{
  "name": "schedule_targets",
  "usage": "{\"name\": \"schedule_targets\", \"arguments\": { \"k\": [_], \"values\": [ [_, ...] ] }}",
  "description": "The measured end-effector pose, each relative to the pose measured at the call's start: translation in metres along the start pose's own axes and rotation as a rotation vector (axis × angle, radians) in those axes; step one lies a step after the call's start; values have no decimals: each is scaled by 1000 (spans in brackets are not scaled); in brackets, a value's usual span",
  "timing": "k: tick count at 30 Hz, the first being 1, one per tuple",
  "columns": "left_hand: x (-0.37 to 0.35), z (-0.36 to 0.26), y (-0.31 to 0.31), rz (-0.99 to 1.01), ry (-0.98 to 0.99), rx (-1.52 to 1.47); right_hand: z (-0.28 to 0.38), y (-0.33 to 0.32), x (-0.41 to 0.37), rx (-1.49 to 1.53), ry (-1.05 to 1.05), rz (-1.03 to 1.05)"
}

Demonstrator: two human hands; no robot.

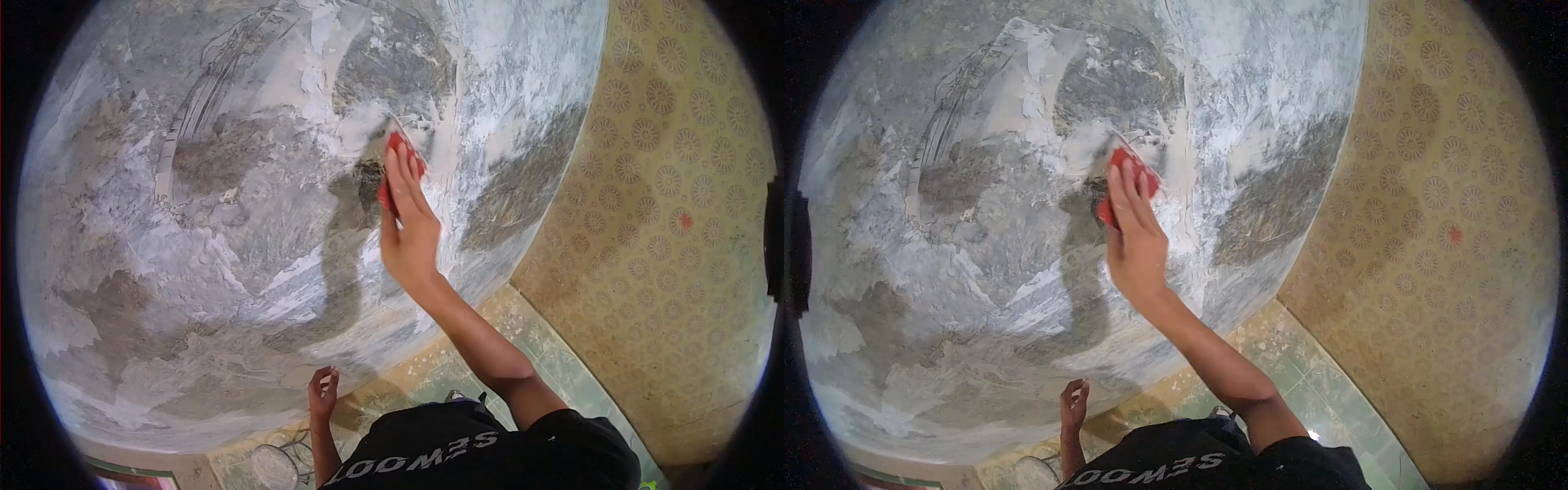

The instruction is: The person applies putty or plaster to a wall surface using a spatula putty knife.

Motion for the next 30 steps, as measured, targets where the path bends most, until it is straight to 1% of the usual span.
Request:
{"name": "schedule_targets", "arguments": {
  "k": [1, 2, 4, 5, 6, 7, 8, 9, 11, 12, 13, 14, 16, 18, 19, 21, 23, 24, 26, 27, 29, 30],
  "values": [
    [-4, -4, -1, -4, -12, 10, 9, 4, 7, 4, -4, -19],
    [-8, -4, -1, -4, -16, 14, 3, 5, 9, 5, 1, -18],
    [-5, -8, -2, -15, 55, -55, -13, 11, 12, -283, -337, 57],
    [-5, -7, -5, -27, 62, -54, -28, -2, 11, -272, -378, 149],
    [-8, -4, -9, -59, 46, -45, -54, -12, 3, -313, -323, 181],
    [-9, -4, -11, -93, 29, -44, -85, -20, -6, -231, -279, 92],
    [-13, -9, -15, -121, -28, -58, -95, -29, -14, -214, -180, 110],
    [-16, -4, -14, -120, -28, -71, -84, -27, -25, -220, -190, 116],
    [-19, 12, -13, -119, -121, -68, -56, -10, -32, -9, 27, -18],
    [-23, 13, -11, -102, -147, -94, -37, -5, -24, 41, -28, 0],
    [-23, 15, -11, -103, -153, -94, -13, -3, -11, 85, 7, 1],
    [-23, 16, -10, -84, -120, -94, 3, 1, 5, 79, 0, -21],
    [-22, 13, -8, -56, -84, -97, 9, 1, 13, 63, -9, -45],
    [-16, 10, -11, -66, -97, -101, 0, 7, 2, -246, -295, 161],
    [-15, 9, -13, -65, -88, -97, -21, 4, -8, -248, -294, 152],
    [-11, 7, -15, -88, -38, -96, -78, -13, -24, -376, -562, 233],
    [-12, 11, -19, -99, -48, -134, -116, -37, -8, -515, -533, 239],
    [-17, 7, -22, -137, -67, -114, -112, -35, -8, -514, -538, 241],
    [-24, 11, -22, -175, -94, -101, -106, -34, -15, -204, -218, 161],
    [-26, 21, -24, -166, -91, -103, -83, -22, -28, -22, 3, 61],
    [-26, 33, -24, -162, -71, -108, -51, -3, -36, 150, 93, -73],
    [-26, 37, -25, -176, -78, -118, -40, 0, -30, 290, 195, -83]
  ]
}}
Point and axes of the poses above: each hand's wrist, its own x-axis towards the middle knuckle, its own y-axis out of the palm, z = x × y, the point moved 2 cm from there along x, towards the middle knuckle, and after that the axes turned 1 degree about y, right-handed, at the moved point
